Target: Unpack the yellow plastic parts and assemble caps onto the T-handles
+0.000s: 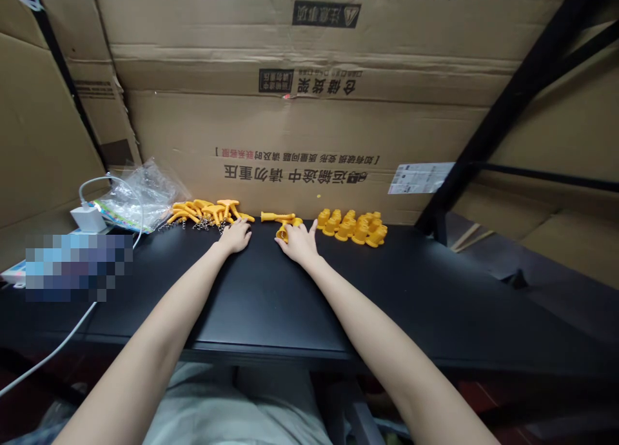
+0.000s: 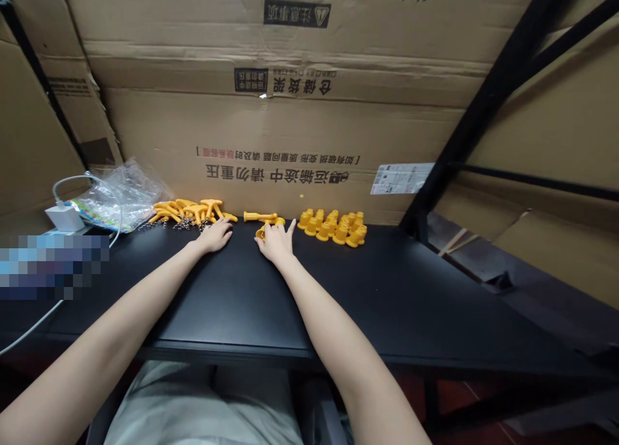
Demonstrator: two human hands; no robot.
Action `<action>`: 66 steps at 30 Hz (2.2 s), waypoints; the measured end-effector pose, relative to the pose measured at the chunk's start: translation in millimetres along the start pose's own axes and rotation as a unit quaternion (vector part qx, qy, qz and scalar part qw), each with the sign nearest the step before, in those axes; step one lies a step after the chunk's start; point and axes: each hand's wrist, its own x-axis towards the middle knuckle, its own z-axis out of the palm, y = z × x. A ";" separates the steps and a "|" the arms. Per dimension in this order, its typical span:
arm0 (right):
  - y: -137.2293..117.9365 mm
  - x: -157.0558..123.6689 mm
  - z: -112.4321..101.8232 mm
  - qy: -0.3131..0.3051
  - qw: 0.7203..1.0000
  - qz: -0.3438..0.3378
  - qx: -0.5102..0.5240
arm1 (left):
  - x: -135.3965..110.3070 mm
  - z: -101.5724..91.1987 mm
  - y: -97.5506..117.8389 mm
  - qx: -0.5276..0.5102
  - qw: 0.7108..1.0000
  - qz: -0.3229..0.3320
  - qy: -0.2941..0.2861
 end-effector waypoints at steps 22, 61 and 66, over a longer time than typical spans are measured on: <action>2.7 7.2 -5.5 0.116 0.991 0.041 0.052 | -4.6 -22.0 5.4 -0.023 0.996 -0.078 0.021; -7.8 5.1 -14.5 0.217 0.938 -0.258 0.082 | -54.0 -34.4 6.4 -0.063 0.969 0.029 0.236; -20.6 6.5 -18.1 0.189 0.952 -0.231 0.074 | -55.9 -35.9 12.1 -0.050 0.973 0.031 0.223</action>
